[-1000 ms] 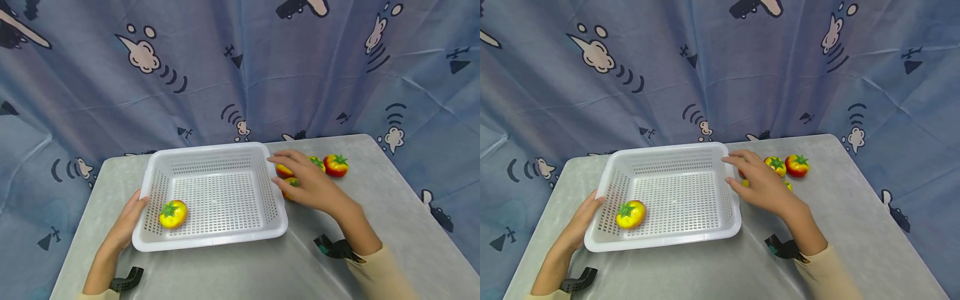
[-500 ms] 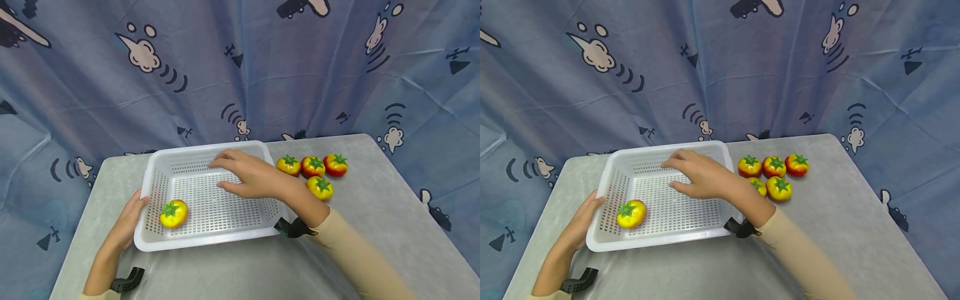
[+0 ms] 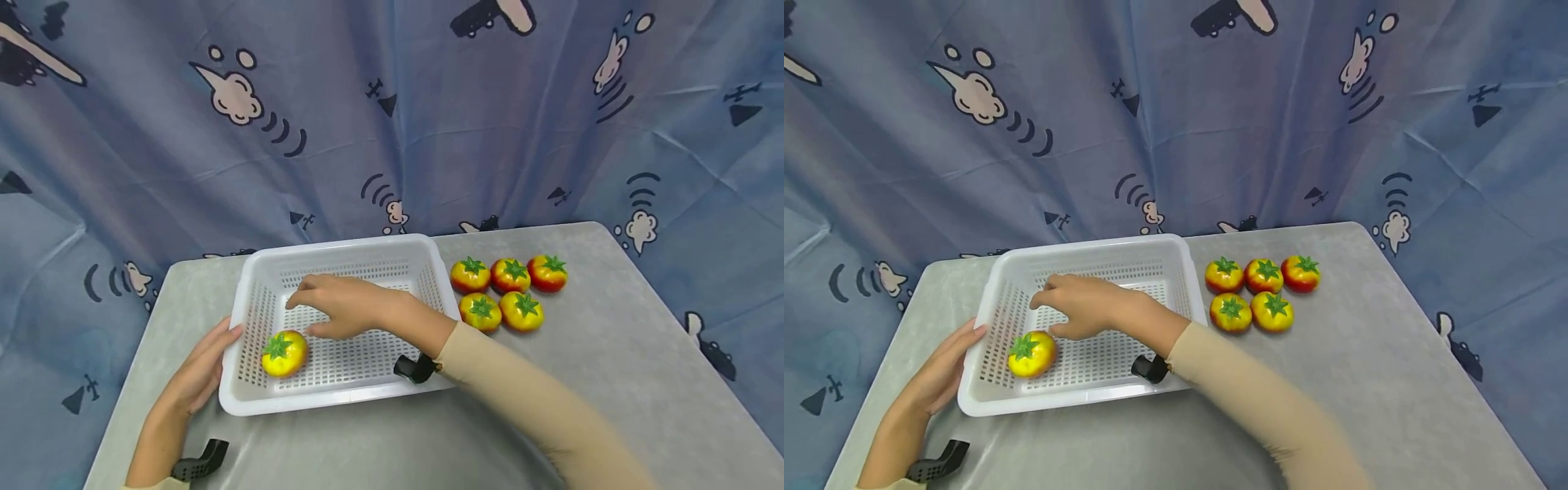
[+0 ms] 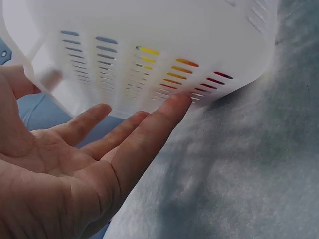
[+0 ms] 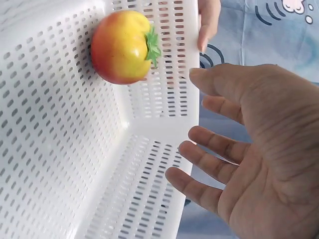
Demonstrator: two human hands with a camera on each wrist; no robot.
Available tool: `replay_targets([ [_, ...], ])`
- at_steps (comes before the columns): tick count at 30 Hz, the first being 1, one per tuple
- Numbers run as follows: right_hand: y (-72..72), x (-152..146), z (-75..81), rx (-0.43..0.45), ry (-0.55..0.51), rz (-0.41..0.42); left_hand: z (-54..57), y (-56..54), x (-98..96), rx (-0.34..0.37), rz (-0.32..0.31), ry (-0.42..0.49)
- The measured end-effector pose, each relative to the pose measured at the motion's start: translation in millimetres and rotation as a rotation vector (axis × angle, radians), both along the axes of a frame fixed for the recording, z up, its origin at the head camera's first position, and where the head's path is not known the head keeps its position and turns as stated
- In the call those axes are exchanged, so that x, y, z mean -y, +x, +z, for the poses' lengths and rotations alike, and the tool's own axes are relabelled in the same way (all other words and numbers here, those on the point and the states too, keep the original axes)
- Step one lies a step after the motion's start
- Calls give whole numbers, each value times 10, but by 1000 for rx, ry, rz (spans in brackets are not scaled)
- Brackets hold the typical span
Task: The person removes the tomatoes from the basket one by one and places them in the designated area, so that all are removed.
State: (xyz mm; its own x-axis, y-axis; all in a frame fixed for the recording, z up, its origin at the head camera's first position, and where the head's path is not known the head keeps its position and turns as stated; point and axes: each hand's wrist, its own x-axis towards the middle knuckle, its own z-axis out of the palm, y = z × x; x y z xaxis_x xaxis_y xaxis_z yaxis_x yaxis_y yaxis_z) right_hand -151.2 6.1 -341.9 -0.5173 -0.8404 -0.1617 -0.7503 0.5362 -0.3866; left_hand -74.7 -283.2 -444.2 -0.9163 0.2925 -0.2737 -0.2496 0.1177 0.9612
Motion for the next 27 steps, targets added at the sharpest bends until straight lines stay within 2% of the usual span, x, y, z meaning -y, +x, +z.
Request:
replay_targets([
  [10,30,246,-50,-22,45,72,-67,40,114,12,-15,91],
  [19,35,376,-155,-25,94,107,-68,30,108,27,-27,114],
  [27,63,472,-225,40,105,162,-50,3,80,42,-59,133],
])
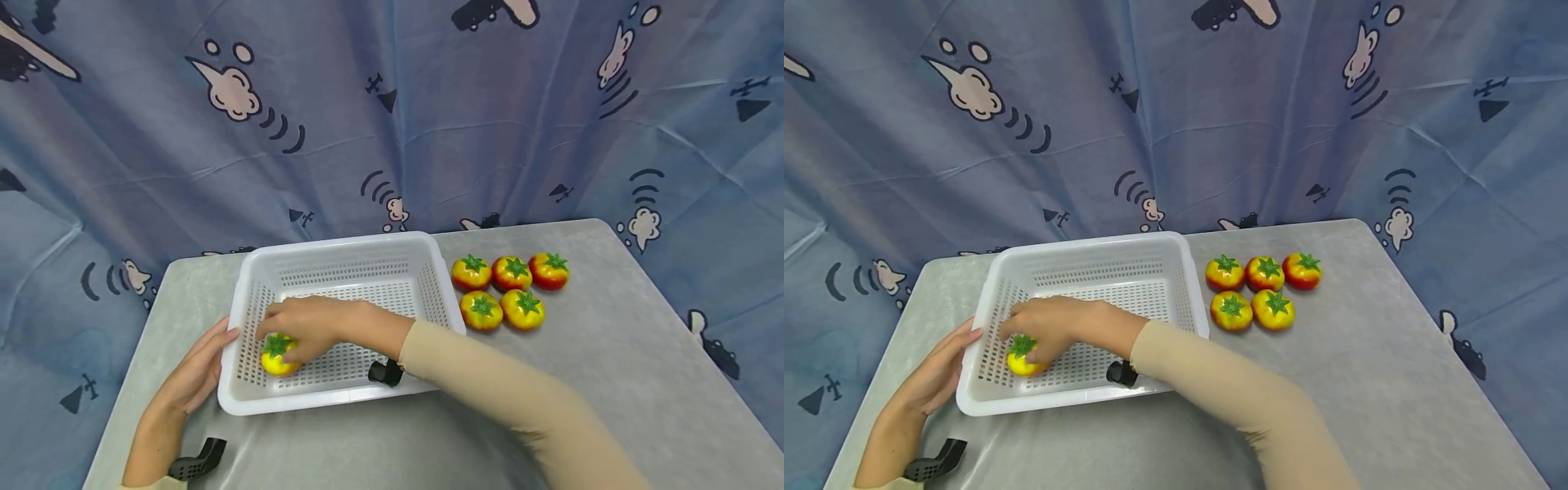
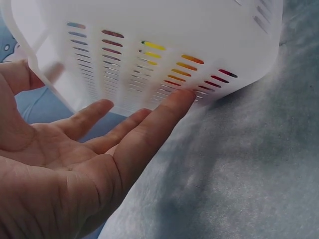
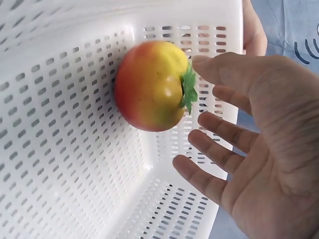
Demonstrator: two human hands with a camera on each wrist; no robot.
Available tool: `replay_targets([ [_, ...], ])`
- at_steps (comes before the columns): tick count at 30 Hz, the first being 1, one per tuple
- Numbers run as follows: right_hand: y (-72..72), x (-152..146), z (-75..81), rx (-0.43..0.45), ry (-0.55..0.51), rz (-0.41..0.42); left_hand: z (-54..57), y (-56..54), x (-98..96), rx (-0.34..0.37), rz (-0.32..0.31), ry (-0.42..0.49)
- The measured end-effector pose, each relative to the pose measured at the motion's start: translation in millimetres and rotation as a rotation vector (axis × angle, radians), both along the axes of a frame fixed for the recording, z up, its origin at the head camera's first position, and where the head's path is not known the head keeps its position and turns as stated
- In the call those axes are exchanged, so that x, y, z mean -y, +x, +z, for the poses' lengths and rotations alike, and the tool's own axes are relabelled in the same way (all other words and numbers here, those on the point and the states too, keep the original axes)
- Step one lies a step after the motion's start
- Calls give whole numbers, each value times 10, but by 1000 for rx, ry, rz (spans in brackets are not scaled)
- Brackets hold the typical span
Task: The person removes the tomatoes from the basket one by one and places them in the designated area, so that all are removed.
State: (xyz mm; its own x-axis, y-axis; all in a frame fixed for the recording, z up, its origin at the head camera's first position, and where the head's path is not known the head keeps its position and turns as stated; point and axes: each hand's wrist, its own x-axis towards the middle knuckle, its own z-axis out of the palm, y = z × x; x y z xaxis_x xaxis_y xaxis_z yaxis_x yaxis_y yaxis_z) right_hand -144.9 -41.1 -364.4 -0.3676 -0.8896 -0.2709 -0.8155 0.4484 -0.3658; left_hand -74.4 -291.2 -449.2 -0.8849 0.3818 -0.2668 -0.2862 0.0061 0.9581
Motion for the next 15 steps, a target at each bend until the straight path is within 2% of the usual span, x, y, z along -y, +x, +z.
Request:
replay_targets([
  [4,10,31,-9,32,7,12,14,-9,-11,4,-11,10],
  [11,46,102,-14,-35,66,38,16,0,-12,-8,-10,6],
  [15,57,129,-5,-44,105,51,14,-1,-20,-9,-16,12],
])
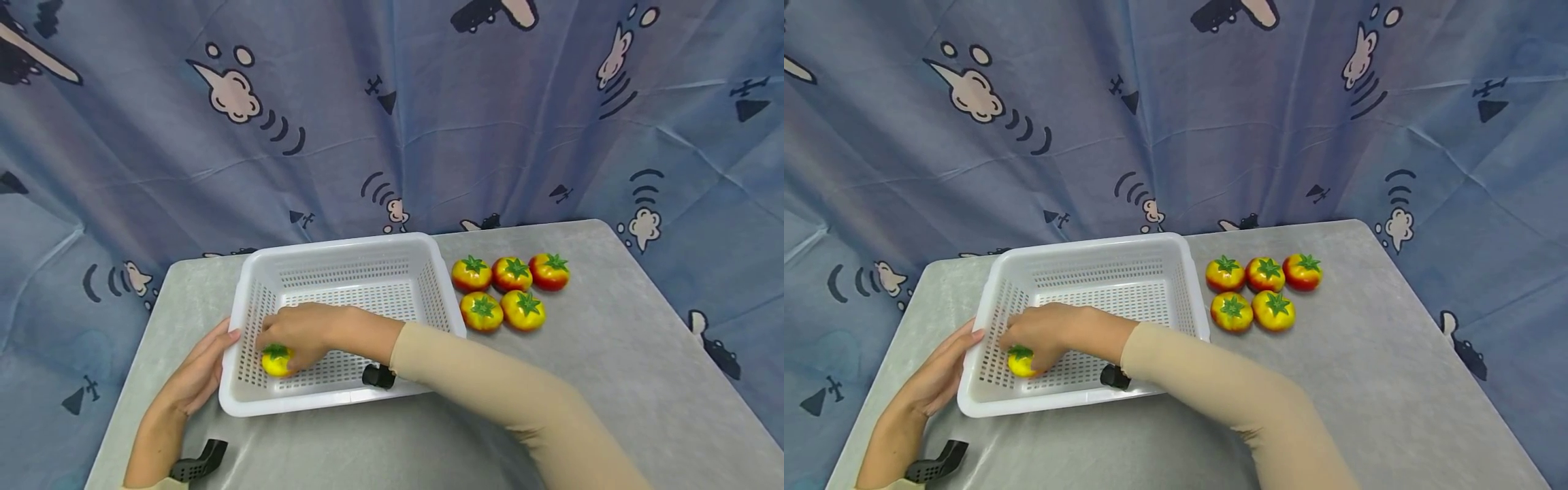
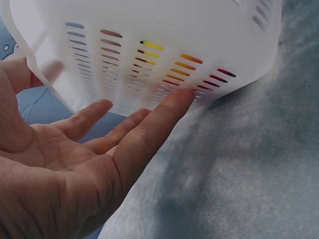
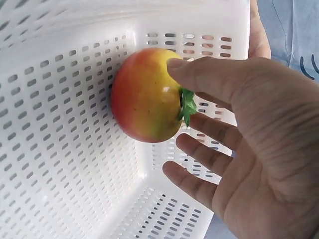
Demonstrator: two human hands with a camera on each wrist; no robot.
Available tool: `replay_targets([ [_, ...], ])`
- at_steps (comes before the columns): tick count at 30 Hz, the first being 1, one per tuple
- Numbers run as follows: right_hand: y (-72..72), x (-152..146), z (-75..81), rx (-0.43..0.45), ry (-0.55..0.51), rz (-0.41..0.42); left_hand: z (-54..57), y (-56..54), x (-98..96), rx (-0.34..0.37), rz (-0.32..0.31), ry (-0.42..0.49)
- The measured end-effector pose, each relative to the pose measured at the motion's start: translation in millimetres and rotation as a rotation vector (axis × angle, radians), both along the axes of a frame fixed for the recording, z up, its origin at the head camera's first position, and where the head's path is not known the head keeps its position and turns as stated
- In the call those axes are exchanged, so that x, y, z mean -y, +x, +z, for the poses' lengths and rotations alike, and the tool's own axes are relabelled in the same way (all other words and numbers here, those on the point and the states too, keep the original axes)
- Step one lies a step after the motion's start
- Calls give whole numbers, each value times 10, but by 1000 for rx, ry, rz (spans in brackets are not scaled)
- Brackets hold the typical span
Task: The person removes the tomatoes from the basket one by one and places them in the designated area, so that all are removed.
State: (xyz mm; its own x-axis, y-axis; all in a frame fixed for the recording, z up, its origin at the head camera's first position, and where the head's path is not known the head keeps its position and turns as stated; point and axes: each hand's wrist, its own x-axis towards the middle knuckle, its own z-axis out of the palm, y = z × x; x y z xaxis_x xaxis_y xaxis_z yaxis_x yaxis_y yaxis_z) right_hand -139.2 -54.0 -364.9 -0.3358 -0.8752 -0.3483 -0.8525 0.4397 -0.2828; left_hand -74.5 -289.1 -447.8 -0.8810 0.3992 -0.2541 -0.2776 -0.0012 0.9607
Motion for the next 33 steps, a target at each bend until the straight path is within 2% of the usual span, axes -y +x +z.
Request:
replay_targets([
  [16,-17,63,-46,36,83,-40,22,-21,-16,21,15,-28],
  [24,-46,53,-37,49,77,-67,29,-16,-7,13,22,-41],
  [33,-51,46,-50,42,66,-58,32,-21,-12,30,26,-45],
])
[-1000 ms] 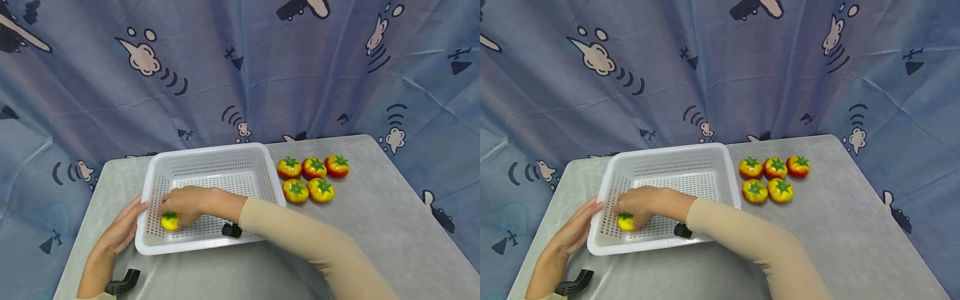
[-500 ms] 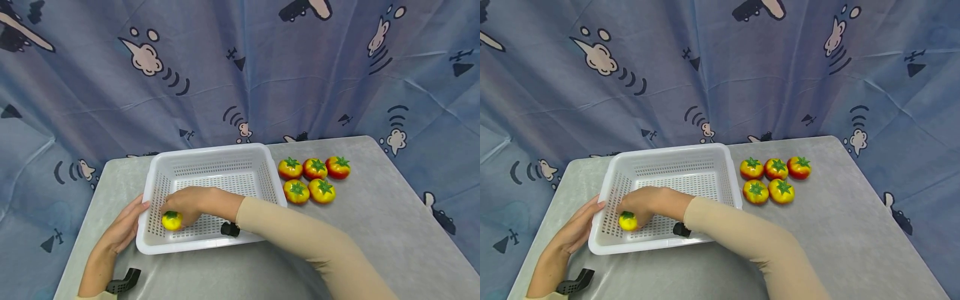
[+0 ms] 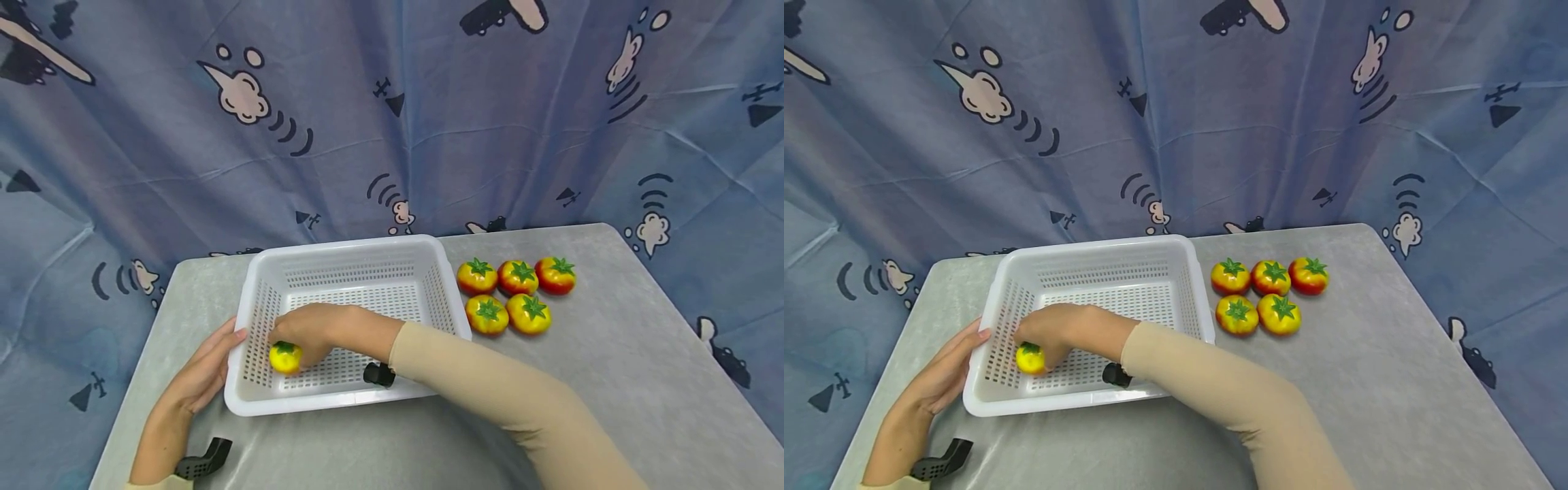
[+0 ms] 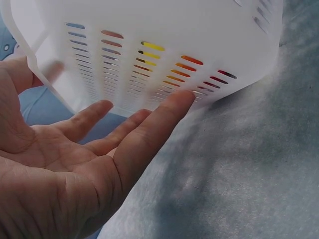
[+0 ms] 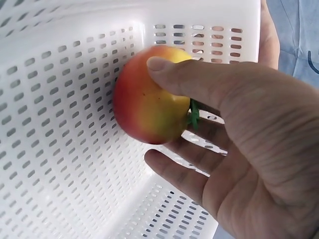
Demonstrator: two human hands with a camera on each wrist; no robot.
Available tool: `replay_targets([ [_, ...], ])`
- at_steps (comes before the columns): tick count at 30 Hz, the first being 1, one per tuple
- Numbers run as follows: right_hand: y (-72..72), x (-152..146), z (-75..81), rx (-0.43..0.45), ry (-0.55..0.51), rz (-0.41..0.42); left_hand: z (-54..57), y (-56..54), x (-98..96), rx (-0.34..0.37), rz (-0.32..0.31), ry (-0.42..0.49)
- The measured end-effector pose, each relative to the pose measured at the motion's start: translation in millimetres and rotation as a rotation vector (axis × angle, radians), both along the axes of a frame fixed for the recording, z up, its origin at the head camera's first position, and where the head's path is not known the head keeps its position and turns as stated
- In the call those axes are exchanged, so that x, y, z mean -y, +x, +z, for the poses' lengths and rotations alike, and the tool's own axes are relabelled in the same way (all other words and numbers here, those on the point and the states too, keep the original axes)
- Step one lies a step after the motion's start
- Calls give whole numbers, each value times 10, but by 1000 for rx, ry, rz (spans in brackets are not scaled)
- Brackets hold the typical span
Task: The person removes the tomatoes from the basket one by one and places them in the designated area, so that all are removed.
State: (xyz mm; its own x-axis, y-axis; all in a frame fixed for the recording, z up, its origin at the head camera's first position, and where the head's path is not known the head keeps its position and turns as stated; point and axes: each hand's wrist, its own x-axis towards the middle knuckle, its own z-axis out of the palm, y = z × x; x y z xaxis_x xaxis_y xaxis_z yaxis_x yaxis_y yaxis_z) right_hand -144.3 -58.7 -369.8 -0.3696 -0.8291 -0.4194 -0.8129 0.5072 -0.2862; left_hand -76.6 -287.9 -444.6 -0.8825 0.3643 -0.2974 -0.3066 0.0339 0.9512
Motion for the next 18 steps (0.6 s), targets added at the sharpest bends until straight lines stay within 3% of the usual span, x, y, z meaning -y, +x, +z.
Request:
replay_targets([
  [18,-27,-210,26,-71,-53,-14,-13,1,-9,-10,18,-9],
])
